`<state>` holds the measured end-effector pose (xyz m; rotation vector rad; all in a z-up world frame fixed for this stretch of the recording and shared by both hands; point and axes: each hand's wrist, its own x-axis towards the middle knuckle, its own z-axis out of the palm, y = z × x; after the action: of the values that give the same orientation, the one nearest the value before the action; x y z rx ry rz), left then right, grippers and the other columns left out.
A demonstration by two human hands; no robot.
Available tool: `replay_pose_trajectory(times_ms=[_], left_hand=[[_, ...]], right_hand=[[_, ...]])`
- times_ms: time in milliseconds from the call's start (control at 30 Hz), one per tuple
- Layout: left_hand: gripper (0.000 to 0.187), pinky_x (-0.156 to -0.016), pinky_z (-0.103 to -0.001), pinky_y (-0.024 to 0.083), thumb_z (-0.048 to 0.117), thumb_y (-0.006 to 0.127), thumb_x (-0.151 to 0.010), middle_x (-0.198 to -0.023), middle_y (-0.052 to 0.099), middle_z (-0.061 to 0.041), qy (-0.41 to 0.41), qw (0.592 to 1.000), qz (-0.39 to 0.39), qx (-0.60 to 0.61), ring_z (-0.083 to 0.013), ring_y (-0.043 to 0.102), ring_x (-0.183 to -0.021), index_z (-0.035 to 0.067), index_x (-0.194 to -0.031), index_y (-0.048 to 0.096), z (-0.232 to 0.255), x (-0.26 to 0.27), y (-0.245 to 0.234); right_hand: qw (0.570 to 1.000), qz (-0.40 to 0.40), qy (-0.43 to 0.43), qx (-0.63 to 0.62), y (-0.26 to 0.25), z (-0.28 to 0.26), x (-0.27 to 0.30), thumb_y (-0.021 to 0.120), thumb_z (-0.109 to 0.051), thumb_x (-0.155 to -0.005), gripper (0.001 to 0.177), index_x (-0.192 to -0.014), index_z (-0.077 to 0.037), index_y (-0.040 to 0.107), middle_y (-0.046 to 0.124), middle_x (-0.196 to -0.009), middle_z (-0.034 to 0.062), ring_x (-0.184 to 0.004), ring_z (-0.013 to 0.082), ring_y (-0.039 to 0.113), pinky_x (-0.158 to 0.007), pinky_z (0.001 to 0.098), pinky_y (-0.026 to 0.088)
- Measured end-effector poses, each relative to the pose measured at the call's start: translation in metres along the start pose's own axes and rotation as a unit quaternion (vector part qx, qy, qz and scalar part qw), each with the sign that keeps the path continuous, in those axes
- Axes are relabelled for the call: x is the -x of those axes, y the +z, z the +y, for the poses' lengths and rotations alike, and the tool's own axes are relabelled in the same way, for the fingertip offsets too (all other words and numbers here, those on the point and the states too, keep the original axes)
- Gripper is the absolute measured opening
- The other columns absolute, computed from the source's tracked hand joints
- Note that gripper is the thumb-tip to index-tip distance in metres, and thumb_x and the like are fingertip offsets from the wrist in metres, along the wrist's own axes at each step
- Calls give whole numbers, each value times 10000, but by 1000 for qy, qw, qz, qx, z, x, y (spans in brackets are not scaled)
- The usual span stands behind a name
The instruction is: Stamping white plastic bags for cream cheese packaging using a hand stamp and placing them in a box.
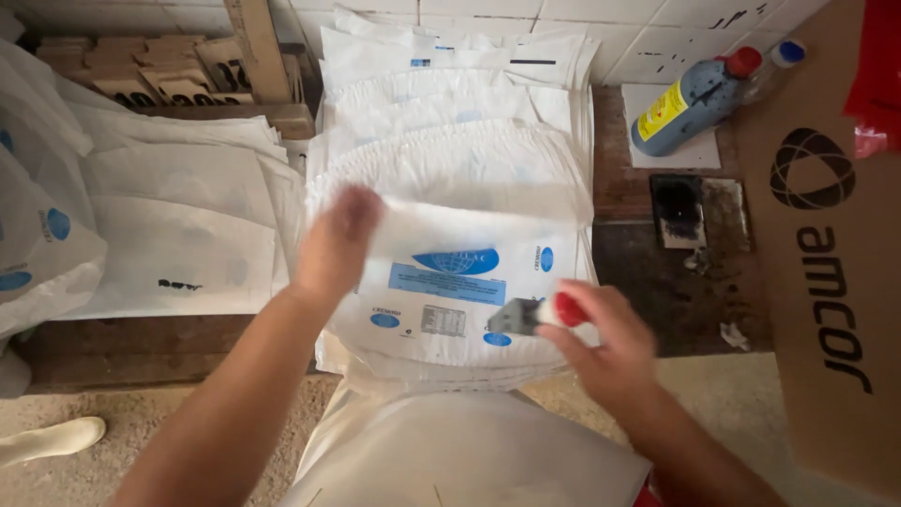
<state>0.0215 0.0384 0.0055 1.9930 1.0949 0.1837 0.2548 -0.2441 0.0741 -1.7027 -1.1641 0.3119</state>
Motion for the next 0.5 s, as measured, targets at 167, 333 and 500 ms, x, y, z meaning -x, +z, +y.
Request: replay_pose_trajectory(times_ms=[167,333,500], left_hand=[[418,-937,-449,546,248,879,-864,-1142,699,-93,255,921,282,-83,-324,689,-1071,82,-1178,659,56,25,-13],[501,-1051,-512,484,304,895,-733,-1204,714,-56,212,921,-227,-236,-328,642,-1163,200,-1196,734,73,51,-7],[342,-1004,-477,483,531,852,-683,-1097,669,24,274,926,-181,-185,-317,646,-1065,284,-899,756,3,29,29]], right_hand=[[940,18,-228,251,67,58,9,819,-343,-844,413,-1216,-186,733,667,-931,-21,-801,120,653,-791,233,565],[994,-40,-81,64,55,43,-17,848,-188,-830,448,-1248,-96,719,702,-1018,107,-919,232,711,-791,326,609],[985,16,111,-129,14,30,-31,804,-8,-823,522,-1321,-24,649,695,-1227,159,-1066,199,672,-896,342,609]])
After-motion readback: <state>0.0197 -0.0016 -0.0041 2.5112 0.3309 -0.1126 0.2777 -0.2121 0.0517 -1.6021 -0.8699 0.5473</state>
